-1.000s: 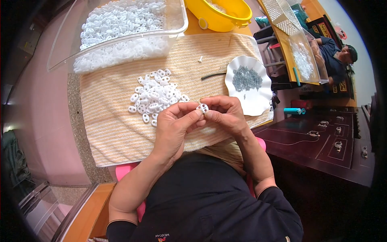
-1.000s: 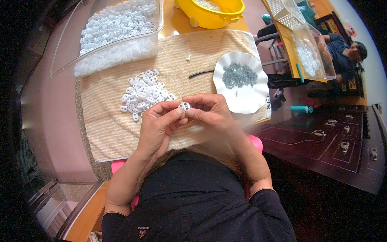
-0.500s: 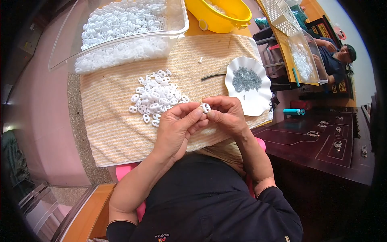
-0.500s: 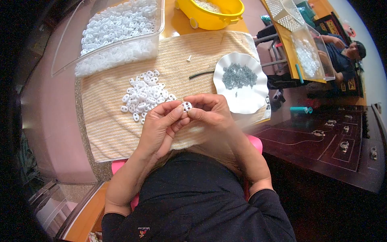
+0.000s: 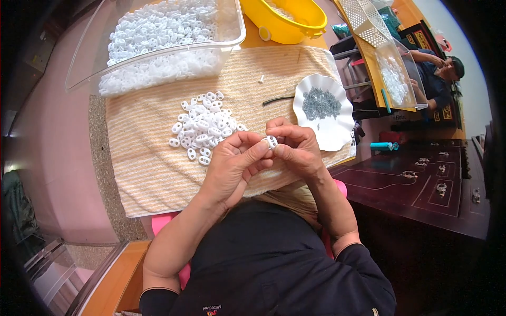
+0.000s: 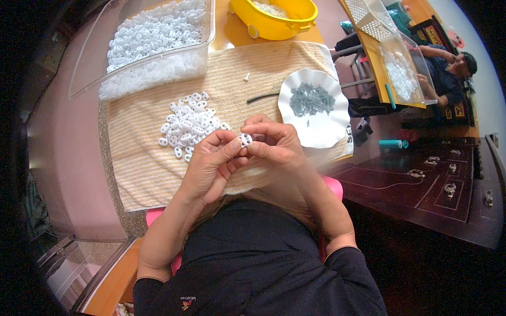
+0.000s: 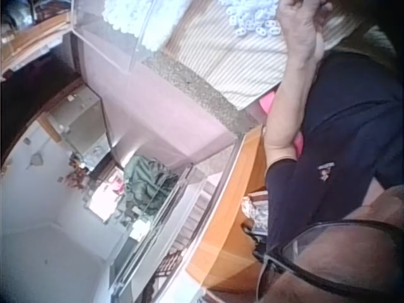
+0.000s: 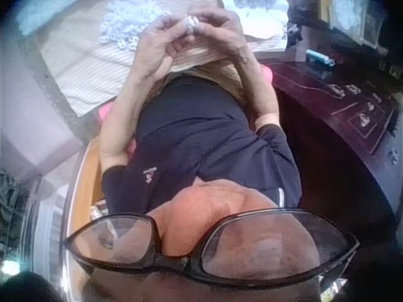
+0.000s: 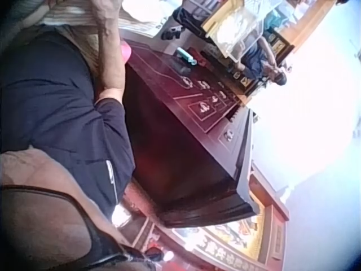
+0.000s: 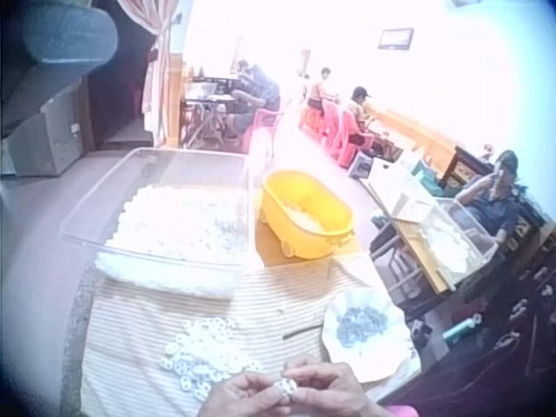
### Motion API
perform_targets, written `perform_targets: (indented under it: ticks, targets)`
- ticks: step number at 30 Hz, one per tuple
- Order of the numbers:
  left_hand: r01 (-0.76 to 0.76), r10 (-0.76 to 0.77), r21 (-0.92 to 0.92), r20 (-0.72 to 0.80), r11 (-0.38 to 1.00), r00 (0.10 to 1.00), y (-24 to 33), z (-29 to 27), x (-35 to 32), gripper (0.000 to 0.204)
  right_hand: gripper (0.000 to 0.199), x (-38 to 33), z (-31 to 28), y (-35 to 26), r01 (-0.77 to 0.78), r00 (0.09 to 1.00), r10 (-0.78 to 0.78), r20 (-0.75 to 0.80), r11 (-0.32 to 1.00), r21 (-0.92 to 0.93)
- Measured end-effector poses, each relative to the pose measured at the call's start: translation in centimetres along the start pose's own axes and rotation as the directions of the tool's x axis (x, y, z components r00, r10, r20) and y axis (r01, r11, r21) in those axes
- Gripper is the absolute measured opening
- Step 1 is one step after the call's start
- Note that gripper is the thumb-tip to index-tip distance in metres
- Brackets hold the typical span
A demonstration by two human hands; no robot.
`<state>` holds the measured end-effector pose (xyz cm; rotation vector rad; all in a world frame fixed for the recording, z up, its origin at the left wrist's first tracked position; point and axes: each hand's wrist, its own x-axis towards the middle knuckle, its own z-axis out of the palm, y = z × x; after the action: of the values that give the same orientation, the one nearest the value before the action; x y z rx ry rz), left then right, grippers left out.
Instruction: Manually inserting small metal pins or components into white plastic parts.
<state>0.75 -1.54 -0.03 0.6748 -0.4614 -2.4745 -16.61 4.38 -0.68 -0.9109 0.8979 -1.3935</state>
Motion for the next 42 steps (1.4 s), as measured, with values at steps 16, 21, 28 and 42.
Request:
perform_targets:
  ticks: [16,21,28,42]
  targets:
    - [-0.009,0.010,-0.010,0.099,1.000,0.995,-0.5,0.2,-0.2,0.010,0.032,-0.6,-0.3,-0.3,0.038,0.999,-0.037,0.009,0.991,-0.126]
    - [-0.012,0.014,-0.019,0.100,1.000,0.995,-0.5,0.5,-0.5,0.010,0.032,-0.7,0.0,-0.6,0.050,0.999,-0.049,0.014,0.989,-0.136]
    - [-0.017,0.018,-0.006,0.114,1.000,0.993,-0.6,0.5,-0.6,0.008,0.031,-0.7,0.4,-1.3,0.058,0.998,-0.053,0.036,0.989,-0.135]
    - [0.015,-0.015,0.009,0.111,1.000,0.994,-0.9,0.3,-0.1,0.011,0.020,-0.8,0.5,-2.0,-0.026,0.999,0.032,0.025,0.977,-0.212]
